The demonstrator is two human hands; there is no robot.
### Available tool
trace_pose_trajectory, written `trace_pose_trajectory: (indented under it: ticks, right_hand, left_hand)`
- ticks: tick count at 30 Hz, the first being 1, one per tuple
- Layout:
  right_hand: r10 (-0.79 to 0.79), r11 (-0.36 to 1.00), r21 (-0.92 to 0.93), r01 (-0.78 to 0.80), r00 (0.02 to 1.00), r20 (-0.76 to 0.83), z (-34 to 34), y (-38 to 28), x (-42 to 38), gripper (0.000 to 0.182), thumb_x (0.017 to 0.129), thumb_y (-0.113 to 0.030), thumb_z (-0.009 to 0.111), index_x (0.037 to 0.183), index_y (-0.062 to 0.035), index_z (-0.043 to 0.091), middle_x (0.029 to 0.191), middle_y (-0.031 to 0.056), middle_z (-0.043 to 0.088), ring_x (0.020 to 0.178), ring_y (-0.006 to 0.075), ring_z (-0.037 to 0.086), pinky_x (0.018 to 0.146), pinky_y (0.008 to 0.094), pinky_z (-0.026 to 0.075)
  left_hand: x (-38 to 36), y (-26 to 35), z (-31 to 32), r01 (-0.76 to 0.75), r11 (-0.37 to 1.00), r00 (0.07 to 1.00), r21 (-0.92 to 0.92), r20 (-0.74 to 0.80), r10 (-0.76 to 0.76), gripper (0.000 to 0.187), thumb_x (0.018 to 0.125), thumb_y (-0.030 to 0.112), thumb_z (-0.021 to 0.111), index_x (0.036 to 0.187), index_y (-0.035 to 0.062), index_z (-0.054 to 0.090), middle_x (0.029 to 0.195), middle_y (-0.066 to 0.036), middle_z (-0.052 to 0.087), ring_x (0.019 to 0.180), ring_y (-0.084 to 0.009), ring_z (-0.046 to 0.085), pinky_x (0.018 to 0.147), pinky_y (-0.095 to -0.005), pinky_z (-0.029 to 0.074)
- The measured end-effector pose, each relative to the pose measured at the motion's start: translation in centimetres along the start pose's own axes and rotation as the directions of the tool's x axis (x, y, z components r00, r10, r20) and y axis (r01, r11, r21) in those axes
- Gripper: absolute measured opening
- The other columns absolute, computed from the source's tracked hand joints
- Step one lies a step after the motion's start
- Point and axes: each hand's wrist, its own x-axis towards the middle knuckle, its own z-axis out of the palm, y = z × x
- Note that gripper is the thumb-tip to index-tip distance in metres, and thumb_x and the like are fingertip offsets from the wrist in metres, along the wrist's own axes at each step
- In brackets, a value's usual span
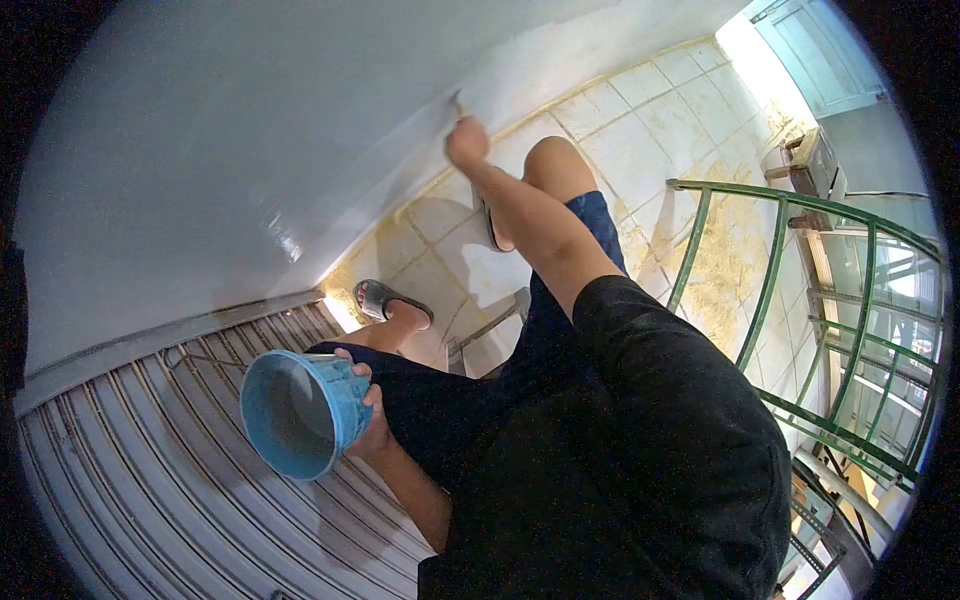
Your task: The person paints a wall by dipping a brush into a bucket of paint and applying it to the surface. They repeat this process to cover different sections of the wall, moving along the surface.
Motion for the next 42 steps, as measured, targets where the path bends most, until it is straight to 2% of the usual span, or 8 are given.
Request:
trace_pose_trajectory:
  ticks: [9,14,23,28,31,33,39,42]
  right_hand:
    - [-0.453,0.890,0.081,0.449,0.853,0.259,6.5,-6.6,-15.8,0.017,0.091,-0.011,0.055,0.097,0.0031,0.062,0.087,0.0275,0.068,0.085,0.0448,0.068,0.076,0.0549,0.053]
    - [-0.586,0.703,0.097,0.704,0.497,0.640,9.5,-6.6,-16.4,0.029,0.085,-0.007,0.054,0.112,-0.0045,0.064,0.089,0.0237,0.069,0.083,0.0437,0.067,0.073,0.0525,0.054]
    - [-0.557,0.780,-0.102,0.617,0.760,0.335,1.6,-2.0,-4.3,0.029,0.077,-0.012,0.063,0.105,-0.0075,0.071,0.090,0.0187,0.070,0.087,0.0394,0.068,0.079,0.0501,0.053]
    - [0.100,0.990,0.106,-0.094,0.994,-0.047,0.7,-2.1,-3.8,0.022,0.089,-0.012,0.052,0.087,0.0018,0.069,0.089,0.0281,0.068,0.087,0.0430,0.067,0.080,0.0494,0.053]
    - [-0.104,0.991,0.075,0.109,0.992,-0.067,3.0,-6.0,-7.0,0.025,0.090,-0.014,0.053,0.085,0.0055,0.067,0.086,0.0299,0.067,0.087,0.0452,0.067,0.079,0.0523,0.052]
    - [-0.196,0.976,0.105,0.190,0.979,0.051,4.4,-7.8,-10.2,0.056,0.080,-0.002,0.054,0.136,-0.0044,0.055,0.094,0.0283,0.068,0.091,0.0443,0.066,0.082,0.0520,0.052]
    - [-0.505,0.858,0.148,0.493,0.752,0.423,8.5,-9.6,-19.5,0.021,0.085,-0.003,0.050,0.097,0.0058,0.065,0.089,0.0306,0.066,0.089,0.0451,0.066,0.079,0.0535,0.052]
    - [-0.608,0.732,0.149,0.665,0.540,0.583,10.3,-9.6,-21.1,0.029,0.086,-0.006,0.055,0.111,-0.0078,0.068,0.088,0.0247,0.068,0.082,0.0432,0.067,0.073,0.0529,0.053]
  left_hand:
    - [-0.6,0.0,0.0,-0.035,0.998,0.999,-0.047,0.005,0.035,0.079,0.083,0.037,0.073,0.151,0.0199,0.037,0.157,-0.022,0.023,0.128,-0.0450,0.034,0.084,-0.0528,0.045]
    - [-0.6,0.4,-0.4,-0.036,0.998,0.999,-0.047,-0.011,0.035,0.078,0.084,0.038,0.072,0.151,0.0196,0.037,0.157,-0.022,0.023,0.129,-0.0451,0.034,0.084,-0.0529,0.045]
    - [-0.1,0.2,-0.6,-0.032,0.999,0.999,-0.039,0.020,0.033,0.083,0.080,0.041,0.075,0.151,0.0203,0.037,0.156,-0.022,0.024,0.127,-0.0447,0.037,0.082,-0.0520,0.047]
    - [-0.6,0.4,-0.8,-0.030,0.999,0.999,-0.025,-0.011,0.030,0.084,0.079,0.041,0.076,0.151,0.0213,0.036,0.156,-0.022,0.023,0.127,-0.0454,0.037,0.083,-0.0527,0.047]
    - [-1.0,0.6,-0.9,-0.036,0.999,0.999,-0.025,0.027,0.037,0.081,0.082,0.040,0.075,0.151,0.0209,0.037,0.157,-0.022,0.023,0.128,-0.0460,0.036,0.084,-0.0529,0.047]
    - [-0.9,0.7,-0.5,-0.035,0.999,0.999,-0.040,0.028,0.036,0.079,0.083,0.040,0.074,0.151,0.0204,0.038,0.157,-0.022,0.023,0.128,-0.0463,0.036,0.084,-0.0535,0.047]
    - [-1.6,0.8,-0.8,-0.055,0.997,0.998,-0.047,0.014,0.056,0.074,0.085,0.037,0.072,0.149,0.0183,0.040,0.156,-0.023,0.024,0.129,-0.0460,0.037,0.085,-0.0541,0.048]
    - [-1.5,0.9,-0.9,-0.055,0.998,0.998,-0.036,0.019,0.056,0.072,0.086,0.037,0.071,0.148,0.0176,0.041,0.156,-0.023,0.025,0.129,-0.0452,0.037,0.085,-0.0532,0.048]
